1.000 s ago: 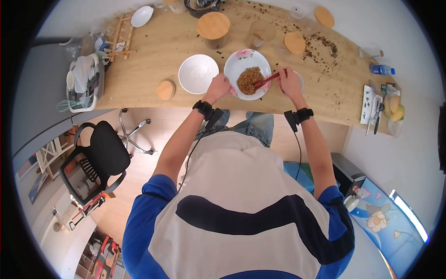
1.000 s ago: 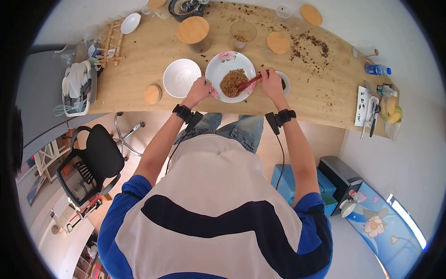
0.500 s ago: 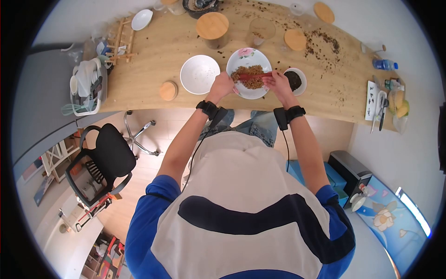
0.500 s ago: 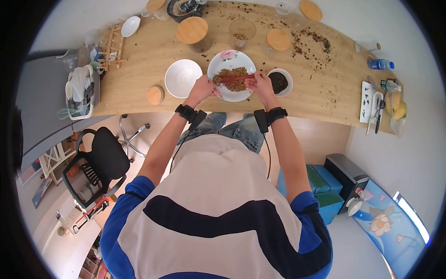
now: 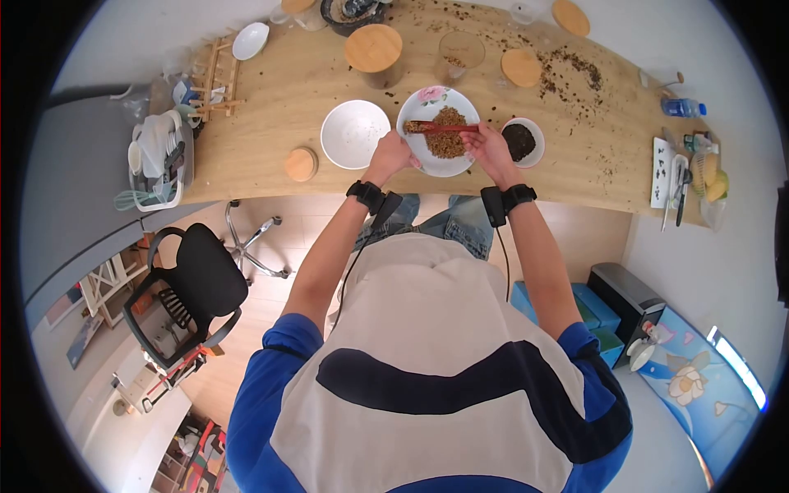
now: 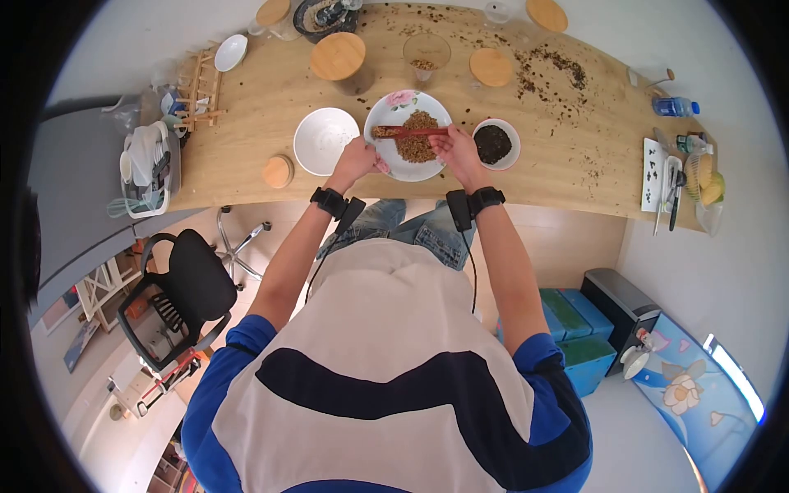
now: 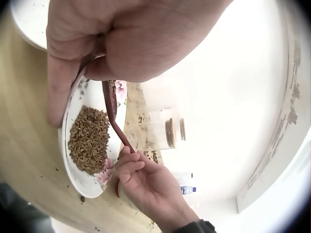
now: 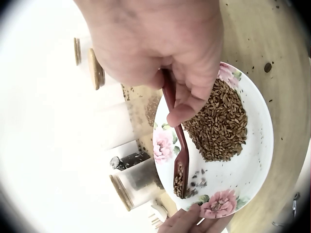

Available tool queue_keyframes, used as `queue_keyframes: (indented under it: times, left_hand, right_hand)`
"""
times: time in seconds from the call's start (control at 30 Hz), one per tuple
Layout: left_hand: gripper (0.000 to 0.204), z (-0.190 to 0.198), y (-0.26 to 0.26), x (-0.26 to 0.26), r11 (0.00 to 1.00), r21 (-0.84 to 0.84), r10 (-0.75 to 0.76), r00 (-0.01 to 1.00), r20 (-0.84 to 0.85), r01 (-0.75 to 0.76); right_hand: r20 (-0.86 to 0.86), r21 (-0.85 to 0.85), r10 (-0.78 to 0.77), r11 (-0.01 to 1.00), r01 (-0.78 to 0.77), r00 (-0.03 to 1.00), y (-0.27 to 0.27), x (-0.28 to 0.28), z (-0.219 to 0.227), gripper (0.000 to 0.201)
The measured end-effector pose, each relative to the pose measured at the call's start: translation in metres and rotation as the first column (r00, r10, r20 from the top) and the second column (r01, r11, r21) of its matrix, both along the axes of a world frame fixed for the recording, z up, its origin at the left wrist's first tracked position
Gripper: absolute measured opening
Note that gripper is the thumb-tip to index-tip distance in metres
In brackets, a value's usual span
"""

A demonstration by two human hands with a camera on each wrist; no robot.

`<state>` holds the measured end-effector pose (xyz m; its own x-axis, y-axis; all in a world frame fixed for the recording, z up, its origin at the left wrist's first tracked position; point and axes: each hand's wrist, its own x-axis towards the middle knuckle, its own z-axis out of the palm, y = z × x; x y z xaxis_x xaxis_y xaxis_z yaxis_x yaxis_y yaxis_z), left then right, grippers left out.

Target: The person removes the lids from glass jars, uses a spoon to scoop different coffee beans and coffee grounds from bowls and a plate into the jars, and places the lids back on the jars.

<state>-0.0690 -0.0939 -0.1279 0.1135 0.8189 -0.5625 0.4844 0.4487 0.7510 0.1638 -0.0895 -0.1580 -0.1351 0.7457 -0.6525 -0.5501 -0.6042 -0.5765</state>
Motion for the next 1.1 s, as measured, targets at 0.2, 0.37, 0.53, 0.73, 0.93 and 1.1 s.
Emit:
queue_keyframes:
  times: [0.2,0.37,0.53,0.73,0.93,1.1]
  left_hand:
    - [0.022,0.008,-0.009,-0.005,1.0,-0.003,-0.019,0.992,0.124,0.02]
    - [0.02,-0.025,-0.014,-0.003,0.989,-0.143,0.064,0.953,0.295,-0.022]
    - [0.018,-0.056,-0.026,0.0,0.968,-0.2,0.208,0.931,0.301,-0.152]
    - [0.018,-0.069,-0.03,-0.002,0.937,-0.316,0.291,0.837,0.464,-0.15]
    - [0.019,-0.066,-0.031,-0.001,0.934,-0.32,0.301,0.839,0.454,-0.162]
    - [0.02,-0.067,-0.032,0.001,0.912,-0.36,0.359,0.808,0.468,-0.197]
  right_hand:
    - [-0.016,0.035,-0.007,0.999,0.008,1.0,-0.002,0.007,0.009,0.026]
    - [0.035,0.103,-0.016,0.995,0.013,0.999,0.001,0.021,0.018,0.027]
    - [0.058,0.158,-0.153,0.977,0.142,0.987,0.02,0.034,0.05,0.027]
    - [0.144,0.266,-0.199,0.951,0.156,0.969,0.065,0.044,0.077,0.029]
    - [0.294,0.449,-0.342,0.874,0.187,0.892,0.092,0.03,0.103,0.026]
    - [0.702,0.575,-0.322,0.782,-0.239,0.636,0.085,0.005,0.123,0.022]
